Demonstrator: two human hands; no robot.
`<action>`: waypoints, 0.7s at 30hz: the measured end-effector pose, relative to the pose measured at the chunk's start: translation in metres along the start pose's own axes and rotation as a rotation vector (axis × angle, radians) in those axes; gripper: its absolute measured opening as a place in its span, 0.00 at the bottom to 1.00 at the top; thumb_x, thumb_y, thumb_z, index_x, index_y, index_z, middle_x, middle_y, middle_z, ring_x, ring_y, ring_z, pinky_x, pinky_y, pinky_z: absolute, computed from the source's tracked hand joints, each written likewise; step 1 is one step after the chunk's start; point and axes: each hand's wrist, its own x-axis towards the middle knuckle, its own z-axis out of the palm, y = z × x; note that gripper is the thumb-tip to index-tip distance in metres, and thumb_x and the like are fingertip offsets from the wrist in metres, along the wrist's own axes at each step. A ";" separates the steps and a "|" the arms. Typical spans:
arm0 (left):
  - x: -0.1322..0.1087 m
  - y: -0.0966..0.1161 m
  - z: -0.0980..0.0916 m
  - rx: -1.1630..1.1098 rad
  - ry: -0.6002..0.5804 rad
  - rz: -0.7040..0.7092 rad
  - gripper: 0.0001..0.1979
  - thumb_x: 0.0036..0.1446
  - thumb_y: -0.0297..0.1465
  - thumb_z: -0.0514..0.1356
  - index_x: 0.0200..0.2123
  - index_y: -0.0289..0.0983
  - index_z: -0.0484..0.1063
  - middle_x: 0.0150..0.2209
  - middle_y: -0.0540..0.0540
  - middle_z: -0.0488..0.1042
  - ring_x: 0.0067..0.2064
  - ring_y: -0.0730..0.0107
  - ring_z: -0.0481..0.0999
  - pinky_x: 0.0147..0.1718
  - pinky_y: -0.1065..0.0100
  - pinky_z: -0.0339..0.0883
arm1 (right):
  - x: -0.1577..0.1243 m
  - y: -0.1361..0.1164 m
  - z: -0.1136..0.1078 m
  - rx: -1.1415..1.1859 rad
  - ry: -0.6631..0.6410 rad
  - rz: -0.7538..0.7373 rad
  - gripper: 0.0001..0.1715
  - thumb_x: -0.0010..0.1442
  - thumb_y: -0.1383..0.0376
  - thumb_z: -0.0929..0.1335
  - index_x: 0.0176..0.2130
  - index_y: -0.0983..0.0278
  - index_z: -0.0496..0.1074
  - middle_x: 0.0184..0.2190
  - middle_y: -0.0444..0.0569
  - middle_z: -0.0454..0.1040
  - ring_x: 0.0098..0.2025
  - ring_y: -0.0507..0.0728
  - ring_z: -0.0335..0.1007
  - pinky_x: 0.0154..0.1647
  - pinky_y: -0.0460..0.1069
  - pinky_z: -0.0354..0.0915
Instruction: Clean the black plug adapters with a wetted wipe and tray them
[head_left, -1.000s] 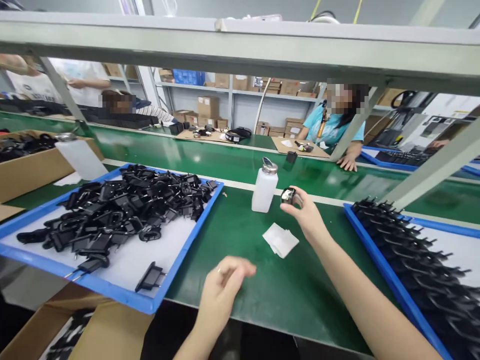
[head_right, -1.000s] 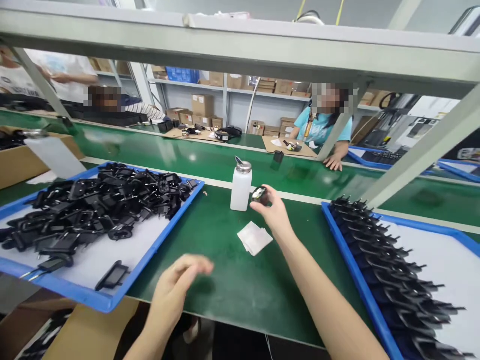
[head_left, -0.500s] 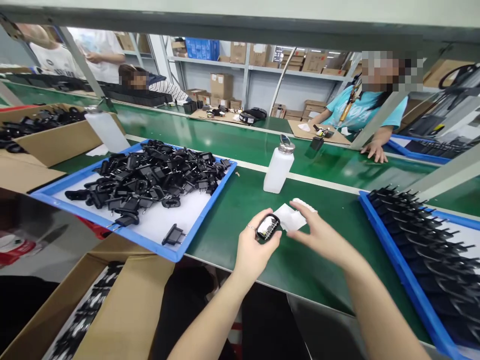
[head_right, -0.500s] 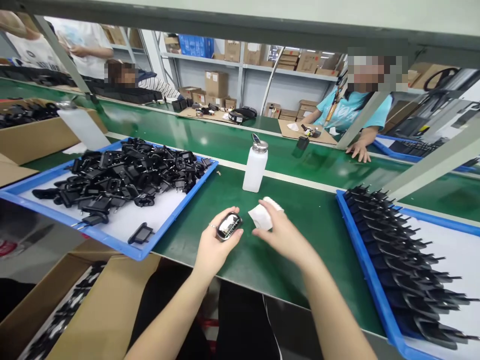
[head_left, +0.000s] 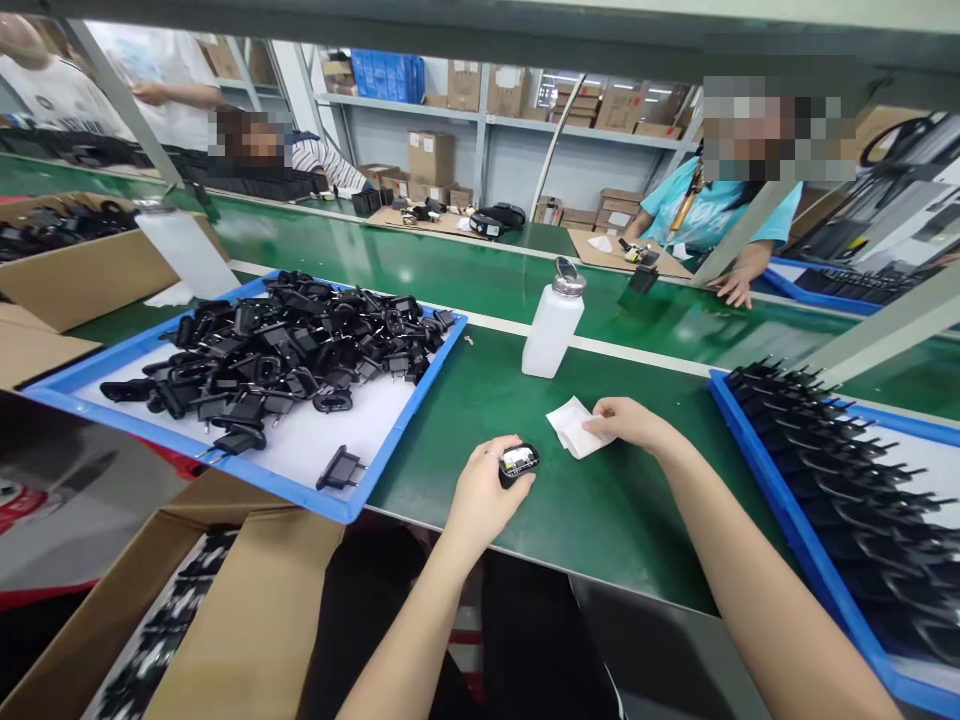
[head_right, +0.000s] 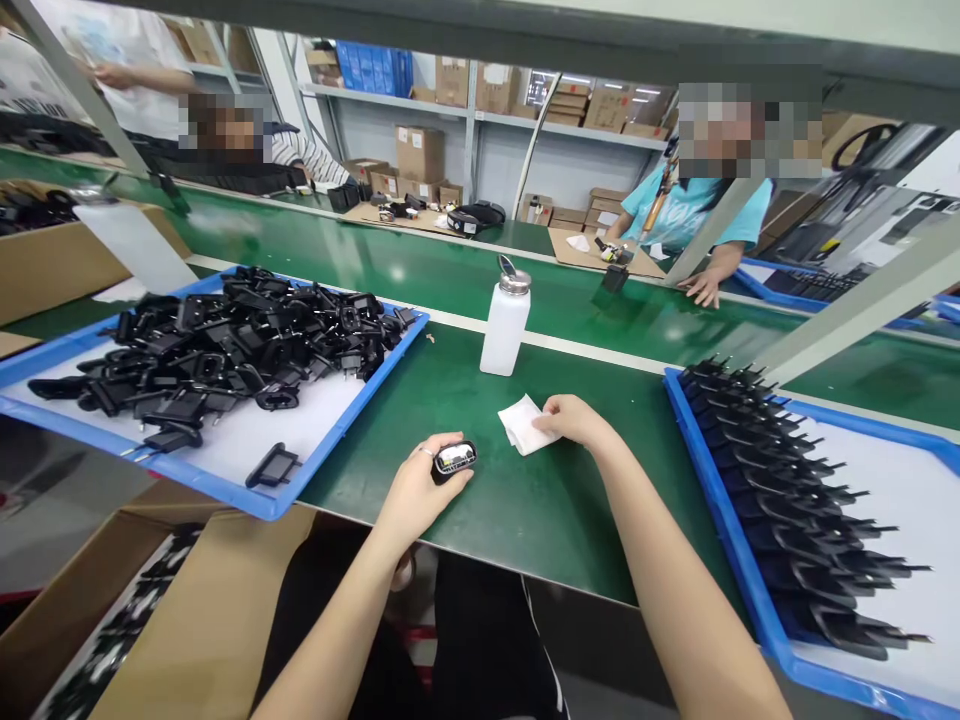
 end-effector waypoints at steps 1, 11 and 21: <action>0.000 0.000 0.000 0.010 -0.003 0.002 0.16 0.43 0.28 0.56 0.40 0.39 0.62 0.42 0.48 0.67 0.46 0.67 0.64 0.44 0.66 0.58 | -0.002 0.001 -0.001 0.018 0.040 -0.010 0.09 0.42 0.66 0.63 0.16 0.64 0.56 0.15 0.40 0.57 0.20 0.48 0.53 0.20 0.44 0.49; -0.007 -0.005 0.004 0.153 0.209 -0.042 0.17 0.41 0.30 0.60 0.37 0.34 0.65 0.38 0.43 0.69 0.44 0.63 0.64 0.44 0.62 0.59 | -0.038 -0.024 0.035 0.169 0.543 -0.224 0.19 0.44 0.62 0.63 0.39 0.64 0.62 0.32 0.48 0.69 0.26 0.54 0.63 0.25 0.48 0.58; -0.007 -0.005 0.006 0.134 0.251 0.075 0.12 0.44 0.27 0.58 0.36 0.39 0.69 0.38 0.47 0.71 0.42 0.65 0.66 0.41 0.64 0.62 | -0.061 -0.047 0.084 -0.229 0.597 -0.934 0.22 0.53 0.72 0.56 0.49 0.67 0.55 0.38 0.54 0.69 0.39 0.57 0.65 0.45 0.57 0.56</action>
